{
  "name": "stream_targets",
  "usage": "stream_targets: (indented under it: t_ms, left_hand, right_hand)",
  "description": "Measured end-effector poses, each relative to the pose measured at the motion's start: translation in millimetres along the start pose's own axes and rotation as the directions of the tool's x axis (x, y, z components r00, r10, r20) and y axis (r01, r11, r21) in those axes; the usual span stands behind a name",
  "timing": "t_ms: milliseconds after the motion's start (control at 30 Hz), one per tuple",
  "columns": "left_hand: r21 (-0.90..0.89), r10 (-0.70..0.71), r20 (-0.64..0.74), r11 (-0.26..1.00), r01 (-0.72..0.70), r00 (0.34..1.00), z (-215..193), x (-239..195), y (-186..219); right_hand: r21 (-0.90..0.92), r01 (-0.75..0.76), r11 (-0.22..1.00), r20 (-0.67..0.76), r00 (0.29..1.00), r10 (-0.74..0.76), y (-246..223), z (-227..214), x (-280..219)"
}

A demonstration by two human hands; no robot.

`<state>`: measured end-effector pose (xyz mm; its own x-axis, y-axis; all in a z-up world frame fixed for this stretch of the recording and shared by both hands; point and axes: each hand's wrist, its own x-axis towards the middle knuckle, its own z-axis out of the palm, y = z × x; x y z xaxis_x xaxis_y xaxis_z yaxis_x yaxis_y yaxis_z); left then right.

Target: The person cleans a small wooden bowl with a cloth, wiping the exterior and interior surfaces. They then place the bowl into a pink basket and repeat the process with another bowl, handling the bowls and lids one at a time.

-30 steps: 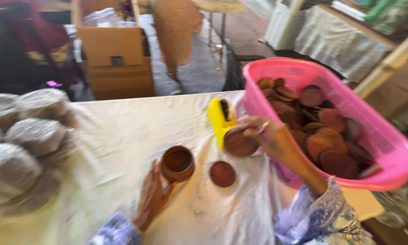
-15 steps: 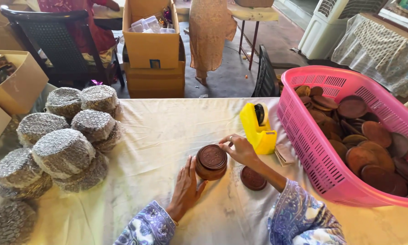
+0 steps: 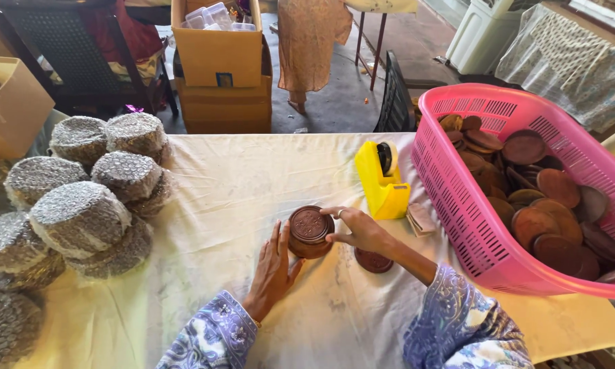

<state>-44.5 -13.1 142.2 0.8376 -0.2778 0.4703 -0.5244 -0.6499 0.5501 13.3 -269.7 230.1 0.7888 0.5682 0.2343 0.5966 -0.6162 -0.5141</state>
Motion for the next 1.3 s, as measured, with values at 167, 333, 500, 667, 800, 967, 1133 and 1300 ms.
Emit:
stream_targets:
  t_ms: [167,333,500,667,800,967,1133,1300]
  left_hand:
    - [0.004,0.019,-0.002,1.000,-0.018,1.000,-4,2,3]
    - [0.074,0.043,0.063,0.996,-0.048,0.997,-3,2,1]
    - [0.035,0.091,-0.068,0.995,-0.089,0.994,-7,3,0]
    - [0.031,0.065,-0.190,0.998,-0.060,0.980,-17,4,0]
    - [-0.357,-0.200,-0.319,0.931,0.078,0.927,-12,5,-16]
    - [-0.638,-0.462,-0.239,0.738,0.221,0.854,-6,7,-26]
    - [-0.656,-0.461,-0.205,0.720,0.229,0.864,-16,9,-15]
    - [-0.654,-0.449,-0.191,0.721,0.228,0.873,-13,9,-18]
  right_hand:
    - [-0.095,-0.053,0.994,0.010,0.998,0.054,-12,4,0]
    - [-0.054,0.084,0.995,-0.081,0.993,-0.088,-5,20,6]
    - [0.087,0.035,0.996,-0.084,0.996,-0.028,-5,23,9]
    - [0.019,0.097,0.995,-0.068,0.993,-0.095,-15,12,11]
    - [-0.056,0.217,0.975,-0.059,0.974,-0.220,-10,4,10]
    - [-0.217,0.274,0.937,-0.189,0.930,-0.316,10,15,4]
    - [0.535,-0.255,0.806,-0.215,0.881,0.422,25,23,9]
    - [0.535,-0.315,0.784,-0.185,0.861,0.473,28,37,10]
